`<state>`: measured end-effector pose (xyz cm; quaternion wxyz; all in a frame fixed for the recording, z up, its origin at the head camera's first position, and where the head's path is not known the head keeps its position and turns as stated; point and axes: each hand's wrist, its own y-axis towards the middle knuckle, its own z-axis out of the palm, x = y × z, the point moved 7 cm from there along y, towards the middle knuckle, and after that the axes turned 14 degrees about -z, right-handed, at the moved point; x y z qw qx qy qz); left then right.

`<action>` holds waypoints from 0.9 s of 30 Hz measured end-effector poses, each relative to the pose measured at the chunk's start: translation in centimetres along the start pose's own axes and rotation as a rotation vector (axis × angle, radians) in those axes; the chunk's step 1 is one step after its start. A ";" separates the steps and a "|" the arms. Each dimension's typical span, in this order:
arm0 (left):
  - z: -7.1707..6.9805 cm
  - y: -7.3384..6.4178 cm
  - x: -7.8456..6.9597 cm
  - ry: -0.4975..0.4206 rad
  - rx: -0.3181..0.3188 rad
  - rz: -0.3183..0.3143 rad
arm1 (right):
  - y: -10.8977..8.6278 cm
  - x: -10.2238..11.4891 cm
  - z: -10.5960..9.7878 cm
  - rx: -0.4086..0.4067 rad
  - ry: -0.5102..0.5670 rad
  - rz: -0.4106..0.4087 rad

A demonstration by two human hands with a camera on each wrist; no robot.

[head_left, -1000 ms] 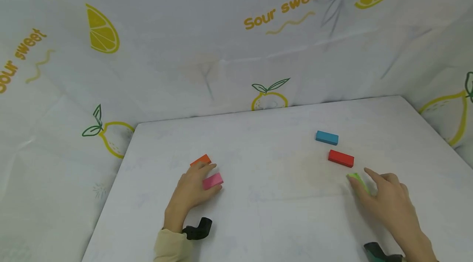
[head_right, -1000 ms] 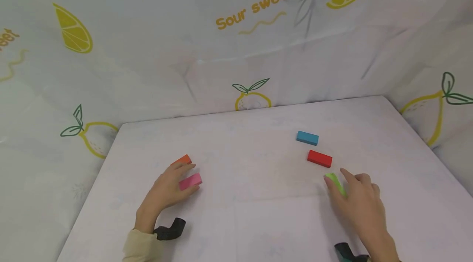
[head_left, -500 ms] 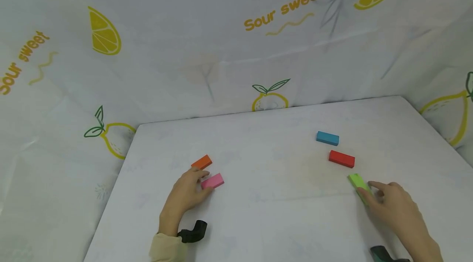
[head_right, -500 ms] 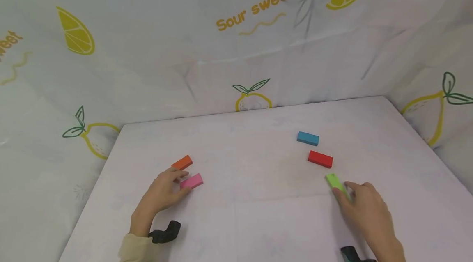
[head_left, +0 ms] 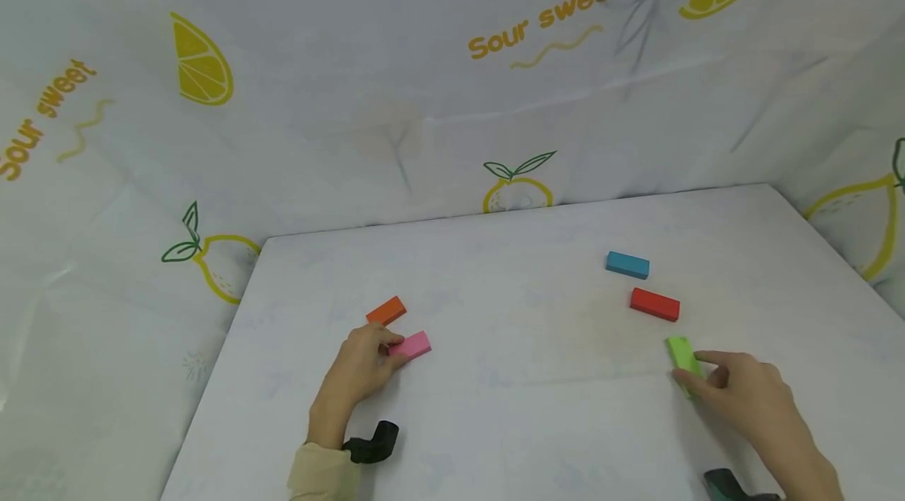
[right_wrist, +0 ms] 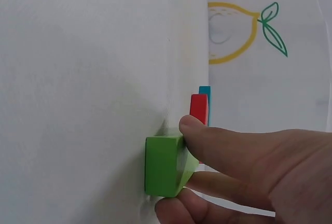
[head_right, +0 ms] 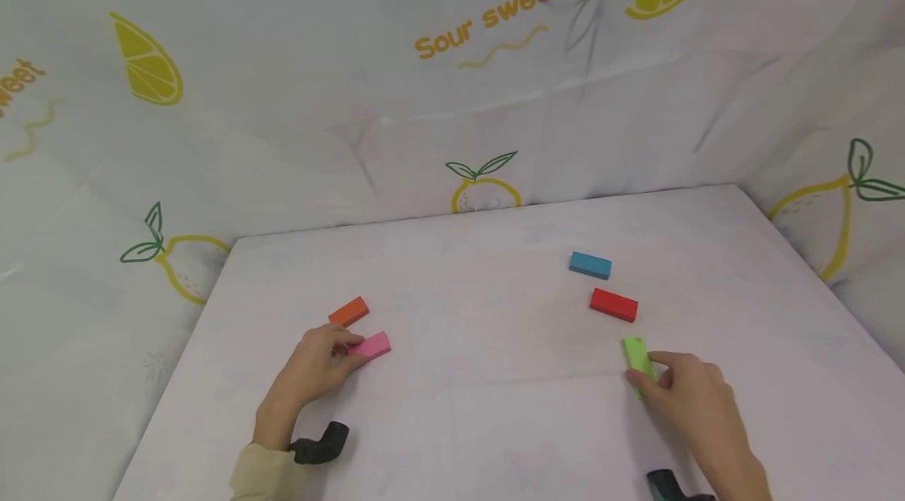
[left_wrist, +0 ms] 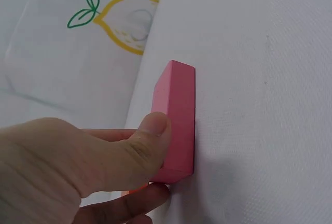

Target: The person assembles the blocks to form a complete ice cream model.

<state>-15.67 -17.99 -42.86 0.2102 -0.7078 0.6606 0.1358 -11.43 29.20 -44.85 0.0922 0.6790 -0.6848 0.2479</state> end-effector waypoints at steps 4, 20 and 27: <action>0.0 0.1 -0.1 0.004 -0.014 -0.032 | 0.0 0.2 0.3 0.005 -0.004 0.003; 0.5 0.2 -0.7 0.020 -0.067 -0.045 | 0.7 3.6 1.6 0.023 0.015 -0.110; 0.6 0.7 -0.9 0.023 -0.067 -0.045 | 0.7 5.3 2.5 0.020 0.052 -0.136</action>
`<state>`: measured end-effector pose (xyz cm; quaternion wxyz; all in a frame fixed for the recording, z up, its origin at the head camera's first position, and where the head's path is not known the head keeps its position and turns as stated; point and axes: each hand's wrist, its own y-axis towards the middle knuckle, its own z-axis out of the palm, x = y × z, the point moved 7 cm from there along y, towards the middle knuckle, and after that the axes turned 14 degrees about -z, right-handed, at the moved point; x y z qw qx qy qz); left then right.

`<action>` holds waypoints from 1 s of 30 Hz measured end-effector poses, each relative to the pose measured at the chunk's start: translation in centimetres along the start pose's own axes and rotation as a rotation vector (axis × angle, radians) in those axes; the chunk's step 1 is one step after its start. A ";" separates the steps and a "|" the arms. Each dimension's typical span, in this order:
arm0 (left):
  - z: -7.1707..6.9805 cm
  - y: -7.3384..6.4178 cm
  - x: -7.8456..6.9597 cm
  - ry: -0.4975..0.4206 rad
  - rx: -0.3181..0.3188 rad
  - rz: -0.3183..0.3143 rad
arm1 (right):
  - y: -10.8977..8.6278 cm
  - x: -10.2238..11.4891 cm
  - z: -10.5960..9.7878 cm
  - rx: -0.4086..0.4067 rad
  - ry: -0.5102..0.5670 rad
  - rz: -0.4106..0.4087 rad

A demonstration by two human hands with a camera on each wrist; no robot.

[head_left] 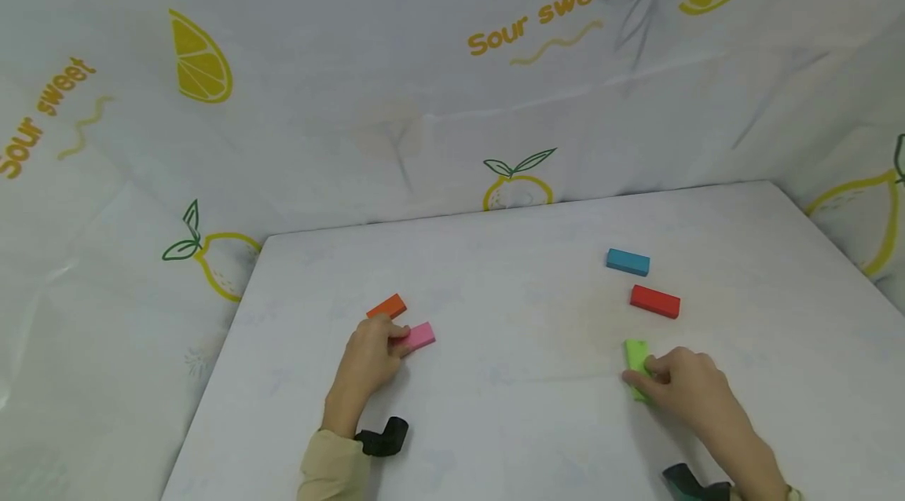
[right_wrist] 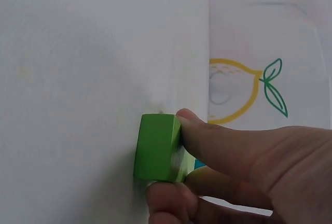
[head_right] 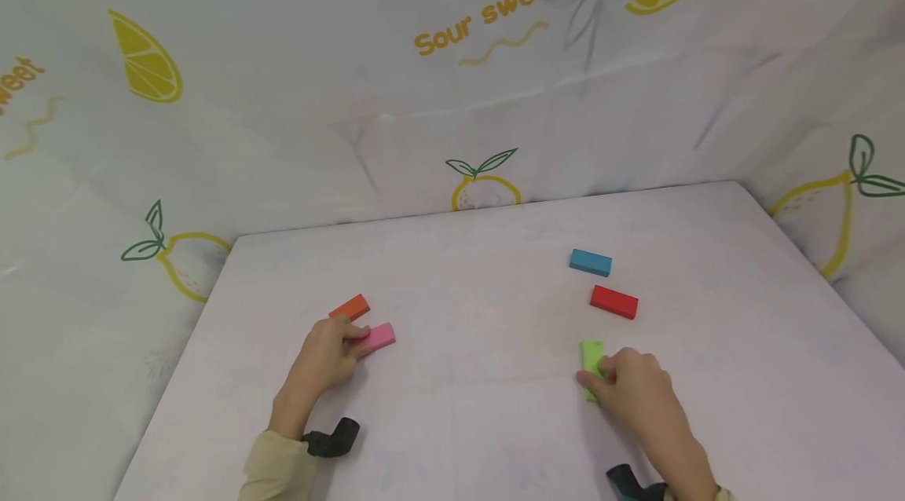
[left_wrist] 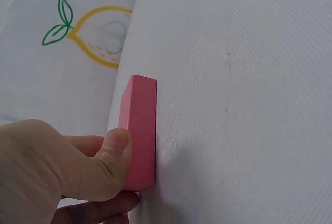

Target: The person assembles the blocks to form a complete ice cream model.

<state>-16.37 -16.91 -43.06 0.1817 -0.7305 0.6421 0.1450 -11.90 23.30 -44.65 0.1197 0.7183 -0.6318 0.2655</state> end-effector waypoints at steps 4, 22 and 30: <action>0.0 0.3 -0.5 0.002 -0.017 0.028 | 0.1 1.1 0.6 0.010 0.009 -0.020; 0.8 1.4 -2.8 0.009 0.025 0.071 | 0.6 5.5 2.9 -0.002 -0.004 -0.148; 1.4 1.7 -3.7 -0.001 0.039 0.078 | 0.9 7.4 4.2 0.024 0.010 -0.142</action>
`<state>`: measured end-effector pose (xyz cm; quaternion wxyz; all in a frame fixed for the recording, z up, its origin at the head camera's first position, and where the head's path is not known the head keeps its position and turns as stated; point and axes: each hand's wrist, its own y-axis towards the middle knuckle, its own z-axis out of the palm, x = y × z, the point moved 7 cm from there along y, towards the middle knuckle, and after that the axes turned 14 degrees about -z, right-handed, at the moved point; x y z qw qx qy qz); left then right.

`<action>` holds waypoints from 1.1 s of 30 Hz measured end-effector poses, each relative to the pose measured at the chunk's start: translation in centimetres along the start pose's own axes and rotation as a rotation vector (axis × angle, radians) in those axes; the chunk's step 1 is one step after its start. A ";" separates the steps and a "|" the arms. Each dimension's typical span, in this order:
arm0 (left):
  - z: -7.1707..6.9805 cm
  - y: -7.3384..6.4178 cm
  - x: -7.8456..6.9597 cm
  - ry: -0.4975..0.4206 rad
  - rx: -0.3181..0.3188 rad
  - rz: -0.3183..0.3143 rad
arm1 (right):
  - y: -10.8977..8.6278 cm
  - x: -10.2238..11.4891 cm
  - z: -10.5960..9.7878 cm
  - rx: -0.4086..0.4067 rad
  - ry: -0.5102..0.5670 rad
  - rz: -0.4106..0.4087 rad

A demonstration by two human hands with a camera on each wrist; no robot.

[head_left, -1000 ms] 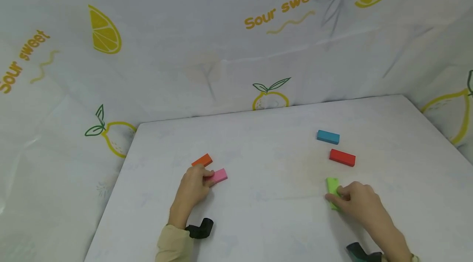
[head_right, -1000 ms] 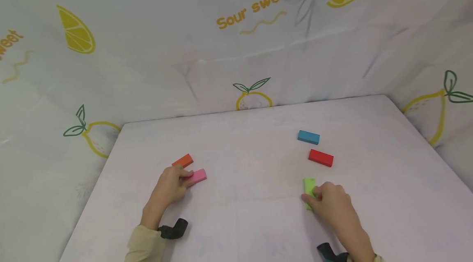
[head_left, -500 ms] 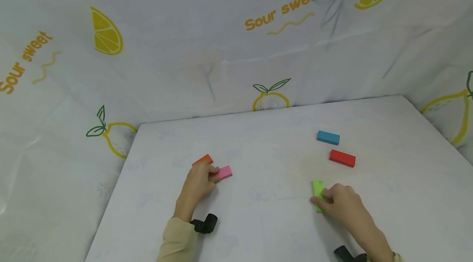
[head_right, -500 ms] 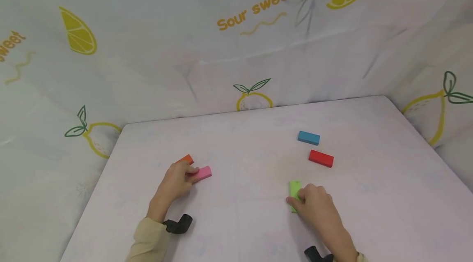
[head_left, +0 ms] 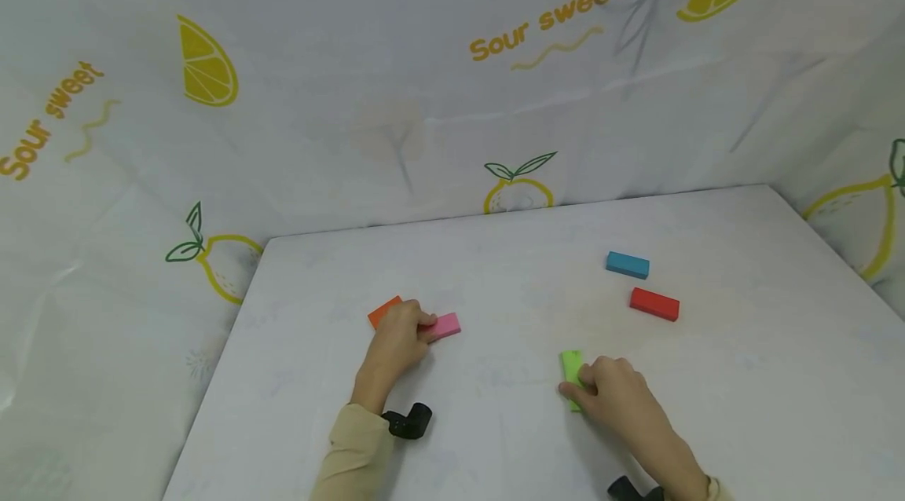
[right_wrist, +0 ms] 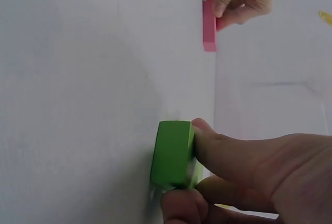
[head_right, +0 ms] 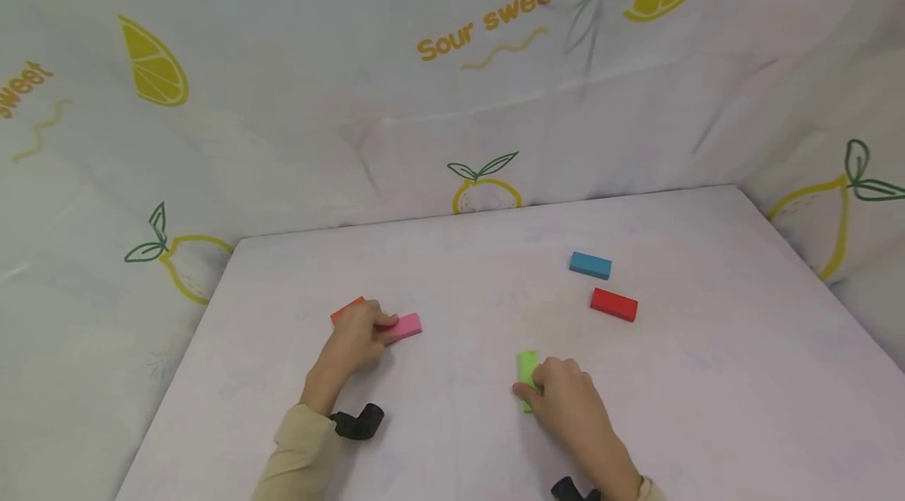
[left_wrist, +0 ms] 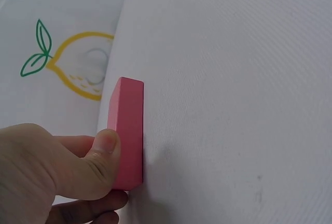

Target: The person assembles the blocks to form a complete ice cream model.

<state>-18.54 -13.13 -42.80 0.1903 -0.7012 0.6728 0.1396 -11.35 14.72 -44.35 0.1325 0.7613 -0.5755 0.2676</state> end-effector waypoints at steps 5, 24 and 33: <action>0.4 0.2 -0.6 -0.004 0.017 0.004 | 0.2 1.0 0.6 0.000 0.027 -0.004; 2.5 0.1 -4.3 -0.009 0.035 0.094 | 1.4 5.2 2.8 -0.021 0.087 -0.074; 3.3 -0.4 -6.0 0.000 0.059 0.157 | 1.7 6.4 3.2 -0.055 0.119 -0.119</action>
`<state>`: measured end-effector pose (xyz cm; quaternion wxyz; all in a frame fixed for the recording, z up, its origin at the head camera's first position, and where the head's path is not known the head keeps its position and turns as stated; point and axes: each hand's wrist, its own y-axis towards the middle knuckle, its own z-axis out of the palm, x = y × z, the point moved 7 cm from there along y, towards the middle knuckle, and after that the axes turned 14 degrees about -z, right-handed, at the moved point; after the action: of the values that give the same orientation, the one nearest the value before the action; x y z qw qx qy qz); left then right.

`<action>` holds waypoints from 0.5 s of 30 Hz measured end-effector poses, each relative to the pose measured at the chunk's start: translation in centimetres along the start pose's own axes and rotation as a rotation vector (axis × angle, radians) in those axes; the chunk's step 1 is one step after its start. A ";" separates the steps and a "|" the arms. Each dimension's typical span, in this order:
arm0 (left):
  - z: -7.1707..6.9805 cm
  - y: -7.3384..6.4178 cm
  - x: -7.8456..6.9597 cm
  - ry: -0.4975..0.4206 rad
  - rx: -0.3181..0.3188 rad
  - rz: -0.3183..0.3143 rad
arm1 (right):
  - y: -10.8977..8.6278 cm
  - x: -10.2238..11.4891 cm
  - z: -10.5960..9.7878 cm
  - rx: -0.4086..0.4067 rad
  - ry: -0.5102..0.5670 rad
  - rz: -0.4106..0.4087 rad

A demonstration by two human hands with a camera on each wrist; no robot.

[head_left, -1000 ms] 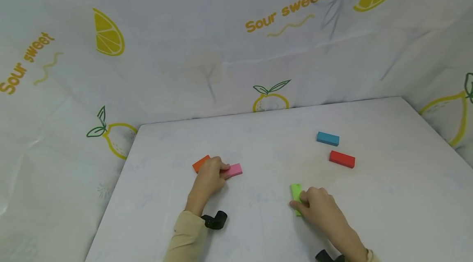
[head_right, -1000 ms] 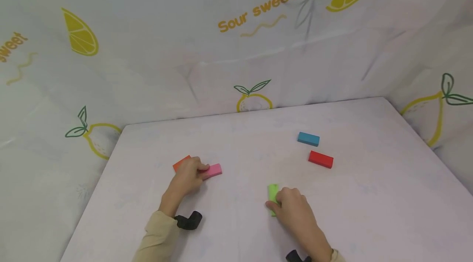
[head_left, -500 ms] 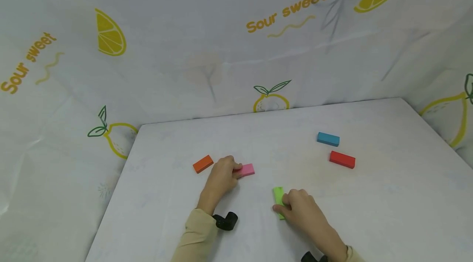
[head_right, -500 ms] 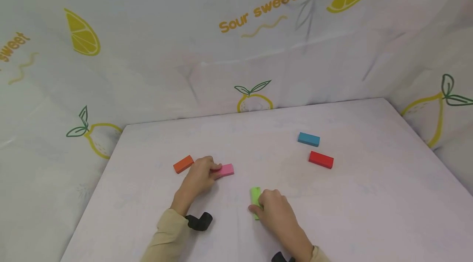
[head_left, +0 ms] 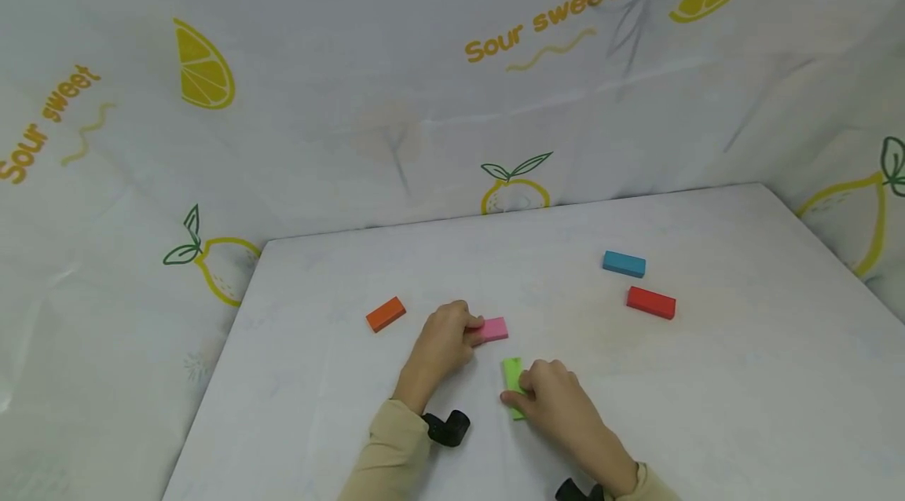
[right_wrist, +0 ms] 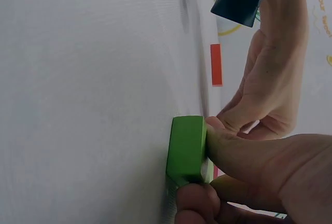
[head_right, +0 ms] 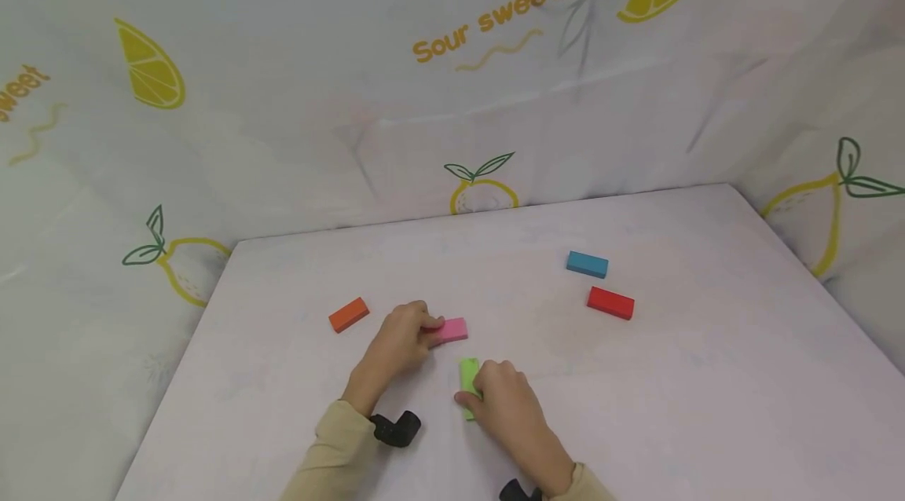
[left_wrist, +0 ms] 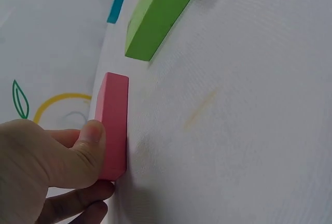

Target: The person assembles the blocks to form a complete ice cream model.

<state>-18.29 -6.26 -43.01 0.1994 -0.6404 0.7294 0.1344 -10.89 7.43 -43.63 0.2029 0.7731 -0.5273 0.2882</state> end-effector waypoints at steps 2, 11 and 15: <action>0.1 -0.1 -0.3 -0.002 -0.003 0.016 | 0.0 0.1 0.1 -0.007 0.004 -0.006; 0.9 -0.5 -1.0 -0.041 0.007 0.079 | -0.2 0.2 0.1 -0.033 0.013 -0.011; 1.3 -0.8 -1.0 -0.089 0.014 0.113 | -0.3 0.1 0.1 -0.040 0.026 -0.020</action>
<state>-17.29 -4.94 -43.66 0.2281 -0.5904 0.7556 0.1687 -10.57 7.36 -43.64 0.2279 0.7702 -0.5228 0.2854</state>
